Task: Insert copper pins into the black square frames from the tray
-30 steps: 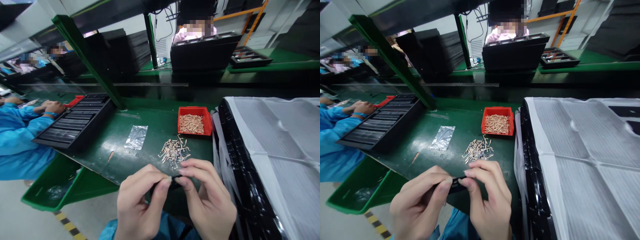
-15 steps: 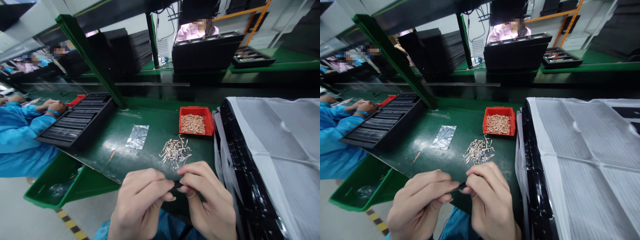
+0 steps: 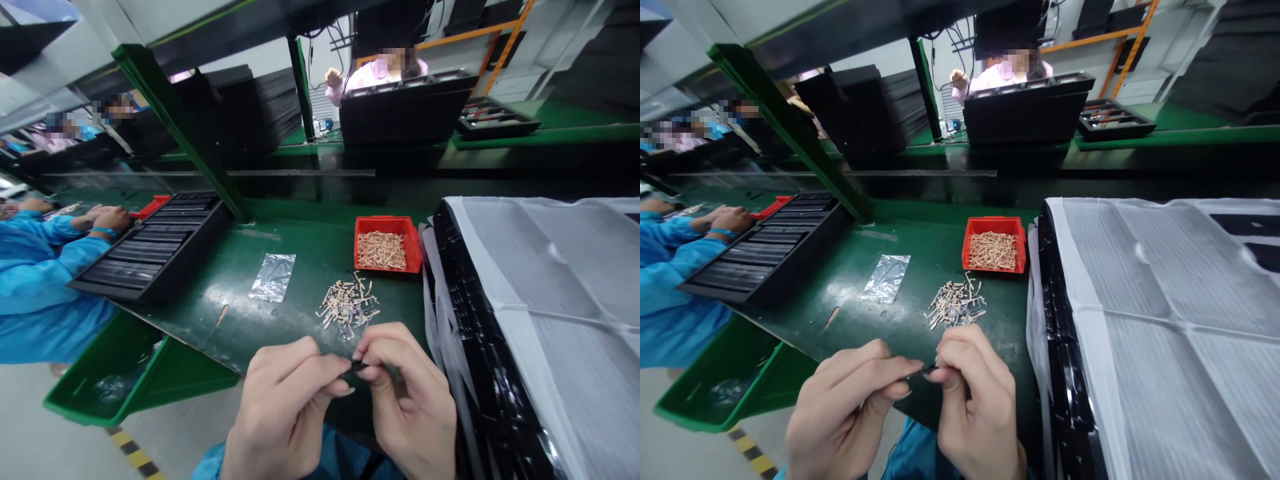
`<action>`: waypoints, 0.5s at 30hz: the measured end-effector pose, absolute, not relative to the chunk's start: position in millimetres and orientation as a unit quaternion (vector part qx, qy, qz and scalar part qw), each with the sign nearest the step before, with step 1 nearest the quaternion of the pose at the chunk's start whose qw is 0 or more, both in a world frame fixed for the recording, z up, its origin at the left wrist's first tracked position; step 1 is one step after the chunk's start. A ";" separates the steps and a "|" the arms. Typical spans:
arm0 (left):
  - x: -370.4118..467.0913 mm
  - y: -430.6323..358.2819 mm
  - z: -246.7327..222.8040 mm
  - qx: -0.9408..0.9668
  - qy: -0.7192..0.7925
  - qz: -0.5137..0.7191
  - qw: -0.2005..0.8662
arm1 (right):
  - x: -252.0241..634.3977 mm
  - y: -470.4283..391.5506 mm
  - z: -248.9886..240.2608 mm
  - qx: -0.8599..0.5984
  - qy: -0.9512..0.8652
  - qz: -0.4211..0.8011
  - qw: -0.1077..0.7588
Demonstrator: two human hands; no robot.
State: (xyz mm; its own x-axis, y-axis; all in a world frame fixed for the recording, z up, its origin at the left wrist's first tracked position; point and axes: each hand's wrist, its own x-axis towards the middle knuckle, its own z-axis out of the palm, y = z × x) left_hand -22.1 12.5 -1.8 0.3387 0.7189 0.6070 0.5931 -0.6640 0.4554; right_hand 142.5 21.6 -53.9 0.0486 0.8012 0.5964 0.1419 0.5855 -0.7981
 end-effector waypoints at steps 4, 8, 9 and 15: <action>-21.0 12.4 -3.1 0.814 0.409 0.406 0.079 | 136.6 21.4 -58.3 -0.387 -0.613 0.272 0.633; -18.6 10.4 -4.1 0.817 0.397 0.411 0.077 | 126.0 20.1 -62.1 -0.370 -0.575 0.206 0.700; -18.0 10.0 -4.1 0.816 0.388 0.421 0.079 | 124.0 20.4 -62.5 -0.356 -0.563 0.179 0.724; -18.2 7.9 -3.7 0.777 0.345 0.510 0.131 | 128.3 25.5 -60.7 -0.300 -0.579 0.132 0.747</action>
State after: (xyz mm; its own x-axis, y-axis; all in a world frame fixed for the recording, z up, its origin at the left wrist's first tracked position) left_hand -18.2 7.9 -3.7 0.2419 0.6693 0.7025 0.4023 -0.7280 0.5551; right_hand 128.3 25.5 -60.7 0.2956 0.5439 0.7854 0.1507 0.7853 -0.6005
